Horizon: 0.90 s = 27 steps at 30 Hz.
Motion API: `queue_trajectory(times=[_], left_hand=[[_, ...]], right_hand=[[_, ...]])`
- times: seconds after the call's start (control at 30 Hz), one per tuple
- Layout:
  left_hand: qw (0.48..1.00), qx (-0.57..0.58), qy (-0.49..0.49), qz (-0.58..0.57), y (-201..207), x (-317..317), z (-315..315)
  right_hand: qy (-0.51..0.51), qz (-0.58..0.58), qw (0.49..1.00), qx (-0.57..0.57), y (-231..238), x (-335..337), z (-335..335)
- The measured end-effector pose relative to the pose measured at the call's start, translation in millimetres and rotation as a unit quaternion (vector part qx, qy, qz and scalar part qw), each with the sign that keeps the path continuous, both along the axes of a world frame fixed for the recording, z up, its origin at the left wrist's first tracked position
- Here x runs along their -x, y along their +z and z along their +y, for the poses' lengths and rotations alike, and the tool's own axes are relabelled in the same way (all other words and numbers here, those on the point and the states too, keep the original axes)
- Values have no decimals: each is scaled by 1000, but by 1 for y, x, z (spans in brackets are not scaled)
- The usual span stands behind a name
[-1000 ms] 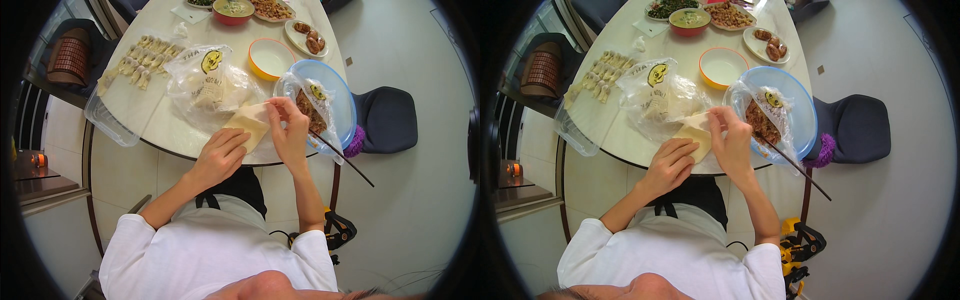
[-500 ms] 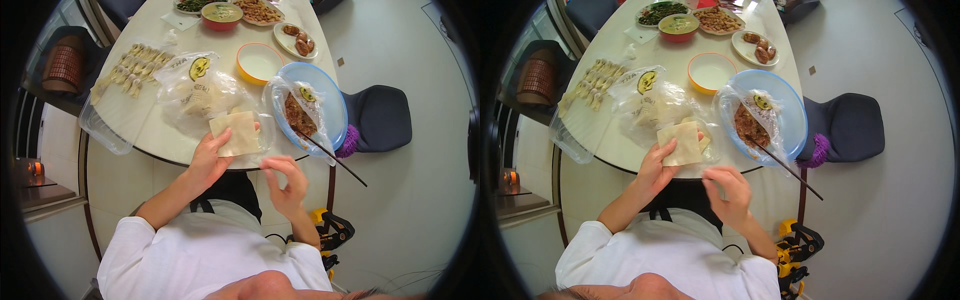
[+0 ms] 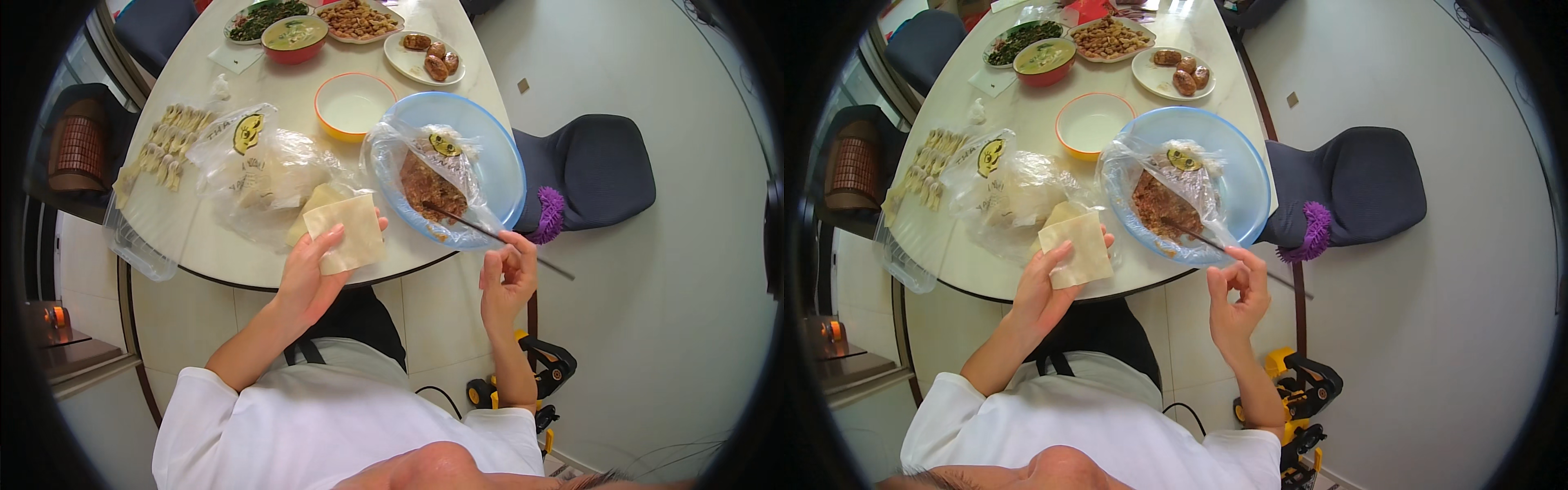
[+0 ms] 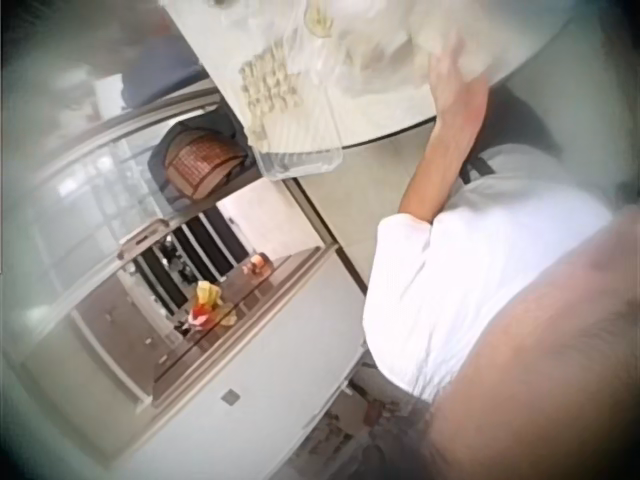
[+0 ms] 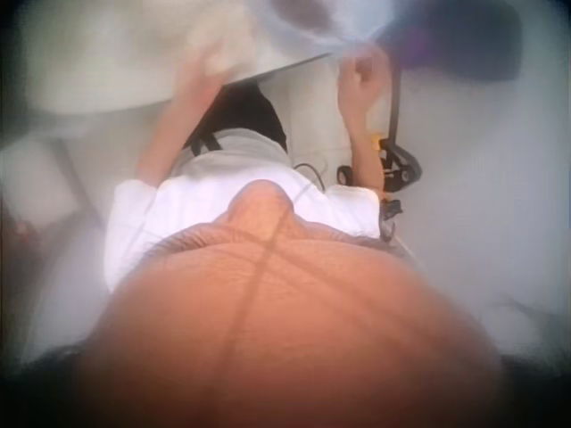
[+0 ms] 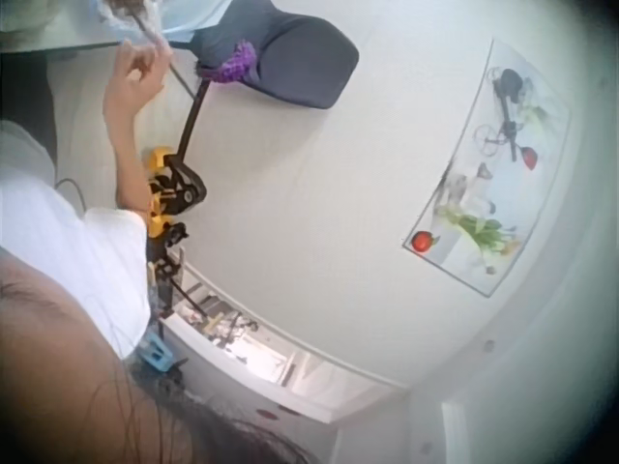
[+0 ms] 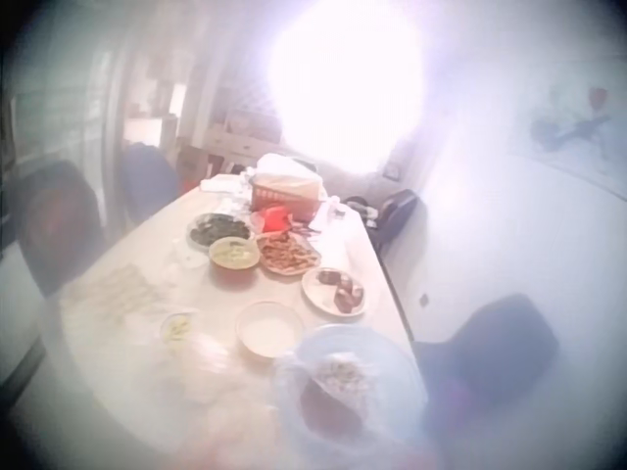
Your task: The person prepares dumplings by placing meat filling onto dough skins with chopsticks, folding the dough closed, and placing the finished dumplings onto a plastic tray. They repeat the process for several dumplings.
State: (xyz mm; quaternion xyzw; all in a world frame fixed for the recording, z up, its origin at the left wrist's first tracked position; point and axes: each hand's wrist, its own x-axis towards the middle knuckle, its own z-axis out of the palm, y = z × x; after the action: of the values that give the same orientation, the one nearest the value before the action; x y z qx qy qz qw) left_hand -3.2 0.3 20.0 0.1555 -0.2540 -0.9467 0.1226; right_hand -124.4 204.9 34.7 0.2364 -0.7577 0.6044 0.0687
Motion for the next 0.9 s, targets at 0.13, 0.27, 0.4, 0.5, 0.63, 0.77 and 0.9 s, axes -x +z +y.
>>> queue_trajectory(times=[0.13,0.27,0.4,0.5,0.63,0.77,0.9], left_hand=[[1000,-3,2,-31,7,-4,3],[999,15,12,-49,5,-7,4],[997,28,13,-65,7,-8,5],[997,-3,-17,-77,10,-5,10],[994,-14,-64,-90,12,0,21],[989,-20,-110,-100,9,-2,27],[985,-27,-129,-111,6,1,27]], right_hand=[[7,-38,999,3,-12,19,18],[69,-7,994,-79,-21,1,39],[12,-157,987,21,-12,11,33],[14,-68,997,36,-3,19,27],[109,-53,992,36,7,31,26],[95,-61,991,70,11,49,33],[104,-98,988,57,4,60,38]])
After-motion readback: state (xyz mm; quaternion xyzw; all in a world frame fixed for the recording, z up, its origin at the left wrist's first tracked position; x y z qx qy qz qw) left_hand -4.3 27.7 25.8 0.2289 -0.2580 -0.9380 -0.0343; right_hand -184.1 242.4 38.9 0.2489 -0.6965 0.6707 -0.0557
